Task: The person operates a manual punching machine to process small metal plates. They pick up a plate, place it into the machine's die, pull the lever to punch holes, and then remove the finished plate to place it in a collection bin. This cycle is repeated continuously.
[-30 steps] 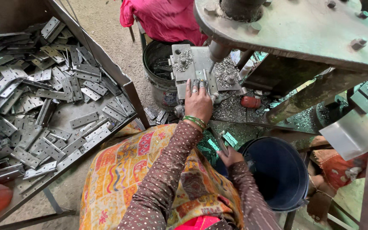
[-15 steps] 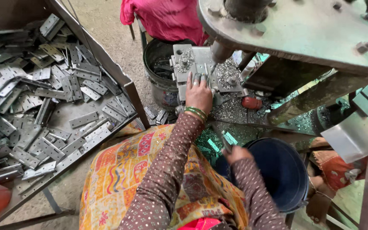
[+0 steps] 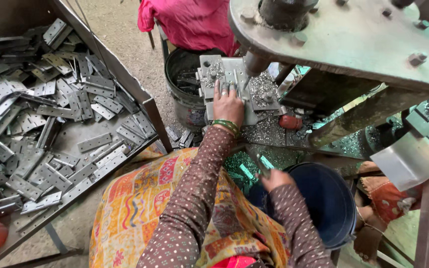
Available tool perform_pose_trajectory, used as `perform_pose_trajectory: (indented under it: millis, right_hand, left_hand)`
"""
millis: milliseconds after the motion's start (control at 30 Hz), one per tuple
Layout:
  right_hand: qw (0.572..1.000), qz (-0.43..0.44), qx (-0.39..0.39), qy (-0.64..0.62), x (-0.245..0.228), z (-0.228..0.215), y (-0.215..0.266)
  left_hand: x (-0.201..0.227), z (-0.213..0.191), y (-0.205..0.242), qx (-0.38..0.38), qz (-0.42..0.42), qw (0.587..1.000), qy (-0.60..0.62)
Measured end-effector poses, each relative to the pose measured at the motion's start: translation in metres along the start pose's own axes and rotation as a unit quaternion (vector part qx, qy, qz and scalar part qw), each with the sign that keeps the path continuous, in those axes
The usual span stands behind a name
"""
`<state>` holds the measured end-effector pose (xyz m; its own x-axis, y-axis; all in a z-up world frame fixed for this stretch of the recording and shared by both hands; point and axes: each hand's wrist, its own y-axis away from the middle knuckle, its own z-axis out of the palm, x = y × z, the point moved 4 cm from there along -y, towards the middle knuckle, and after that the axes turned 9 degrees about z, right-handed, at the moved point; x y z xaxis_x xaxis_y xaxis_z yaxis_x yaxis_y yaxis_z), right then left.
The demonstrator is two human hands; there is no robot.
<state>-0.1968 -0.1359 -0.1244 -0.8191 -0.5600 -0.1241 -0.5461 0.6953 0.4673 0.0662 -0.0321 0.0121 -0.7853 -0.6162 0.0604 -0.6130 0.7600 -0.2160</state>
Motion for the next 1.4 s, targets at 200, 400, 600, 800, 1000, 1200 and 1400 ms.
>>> perform_pose_trajectory:
  millis: [200, 400, 600, 800, 1000, 1200, 1400]
  right_hand:
    - [1.0, 0.014, 0.016, 0.001, 0.003, 0.041, 0.006]
    - [0.999, -0.006, -0.004, 0.032, -0.007, -0.025, -0.003]
    - [0.999, 0.015, 0.039, -0.028, -0.005, 0.031, -0.001]
    - [0.981, -0.172, 0.069, -0.05, 0.012, 0.057, -0.02]
    - [0.995, -0.024, 0.079, 0.052, 0.018, -0.029, 0.007]
    - [0.991, -0.004, 0.054, 0.121, -0.009, -0.061, 0.019]
    - [0.986, 0.042, 0.033, 0.156, 0.004, -0.052, -0.003]
  left_hand:
    - [0.008, 0.003, 0.029, 0.019, 0.02, 1.0, -0.008]
    - [0.002, -0.004, 0.016, -0.014, 0.014, 1.0, 0.007]
    - [-0.004, -0.008, -0.002, -0.006, 0.018, 1.0, -0.019]
    - [-0.006, -0.021, 0.022, -0.112, 0.051, 0.992, 0.042]
    - [-0.078, -0.038, 0.134, 0.346, -0.007, 0.932, 0.109]
    - [-0.263, 0.035, 0.242, 0.183, -0.29, 0.939, -0.019]
    - [-0.38, 0.092, 0.321, 0.082, -0.2, 0.973, -0.082]
